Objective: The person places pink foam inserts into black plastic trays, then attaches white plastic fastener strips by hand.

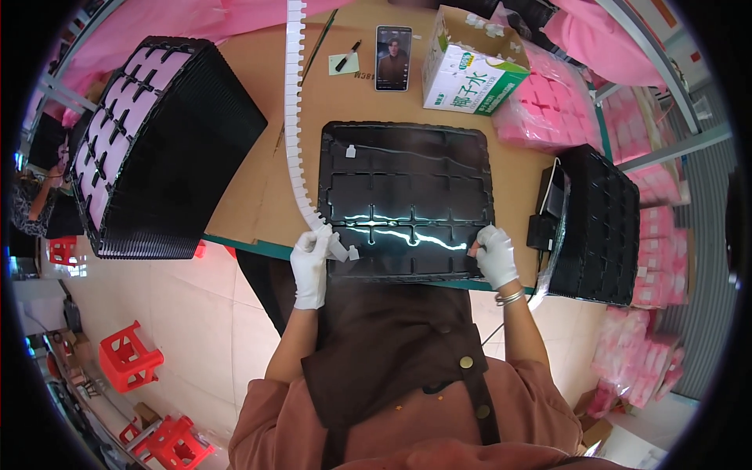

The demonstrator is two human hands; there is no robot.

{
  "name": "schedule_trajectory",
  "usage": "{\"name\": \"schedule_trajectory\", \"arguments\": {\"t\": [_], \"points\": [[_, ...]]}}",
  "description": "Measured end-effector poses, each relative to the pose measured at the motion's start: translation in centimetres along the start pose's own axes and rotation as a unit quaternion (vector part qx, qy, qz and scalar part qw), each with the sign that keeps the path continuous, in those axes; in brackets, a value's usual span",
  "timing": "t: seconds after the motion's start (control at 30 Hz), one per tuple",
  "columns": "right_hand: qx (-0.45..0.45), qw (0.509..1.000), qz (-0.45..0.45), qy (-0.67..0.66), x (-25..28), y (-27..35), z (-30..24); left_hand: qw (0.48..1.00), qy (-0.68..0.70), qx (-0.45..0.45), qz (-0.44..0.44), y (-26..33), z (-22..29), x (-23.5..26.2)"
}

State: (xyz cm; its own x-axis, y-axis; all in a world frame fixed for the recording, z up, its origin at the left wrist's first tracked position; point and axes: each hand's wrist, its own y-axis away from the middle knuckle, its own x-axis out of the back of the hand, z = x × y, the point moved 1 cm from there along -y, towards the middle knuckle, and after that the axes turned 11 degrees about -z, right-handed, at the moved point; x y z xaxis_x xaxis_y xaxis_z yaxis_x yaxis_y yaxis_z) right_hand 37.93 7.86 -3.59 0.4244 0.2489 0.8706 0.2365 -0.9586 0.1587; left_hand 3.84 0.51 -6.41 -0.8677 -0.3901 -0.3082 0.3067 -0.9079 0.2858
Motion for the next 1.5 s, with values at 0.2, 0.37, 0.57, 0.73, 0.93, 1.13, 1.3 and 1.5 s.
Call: {"name": "schedule_trajectory", "arguments": {"t": [0.2,0.37,0.57,0.73,0.93,1.13,1.3,1.5], "points": [[0.056,0.926,-0.168,-0.334,1.2,-0.9,0.1,1.000,0.030,0.000,-0.009,-0.1,0.0,0.2],[0.229,0.941,-0.151,-0.198,-4.0,-2.2,-12.5,0.999,0.041,0.000,-0.016,-0.5,-0.1,1.1],[0.290,0.933,-0.115,0.180,-8.8,-3.9,-18.3,0.998,0.046,0.015,-0.036,-1.2,-0.8,1.6],[0.297,0.932,-0.200,0.062,-9.3,-4.6,-17.3,0.996,0.077,0.014,-0.051,-1.1,-0.8,1.8],[0.308,0.937,-0.114,0.115,-9.6,-4.0,-18.8,0.997,0.060,0.024,-0.052,-1.2,-0.7,2.0],[0.345,0.921,-0.088,0.157,-9.4,-3.4,-18.3,0.996,0.071,0.011,-0.054,-1.3,-0.7,1.8],[0.304,0.952,-0.004,-0.027,-7.3,-7.0,-18.2,0.997,0.060,0.009,-0.053,-0.9,-0.6,1.9],[0.134,0.990,-0.012,-0.054,-8.4,-20.0,-17.8,0.997,0.048,0.009,-0.060,-0.6,0.2,1.3]]}}
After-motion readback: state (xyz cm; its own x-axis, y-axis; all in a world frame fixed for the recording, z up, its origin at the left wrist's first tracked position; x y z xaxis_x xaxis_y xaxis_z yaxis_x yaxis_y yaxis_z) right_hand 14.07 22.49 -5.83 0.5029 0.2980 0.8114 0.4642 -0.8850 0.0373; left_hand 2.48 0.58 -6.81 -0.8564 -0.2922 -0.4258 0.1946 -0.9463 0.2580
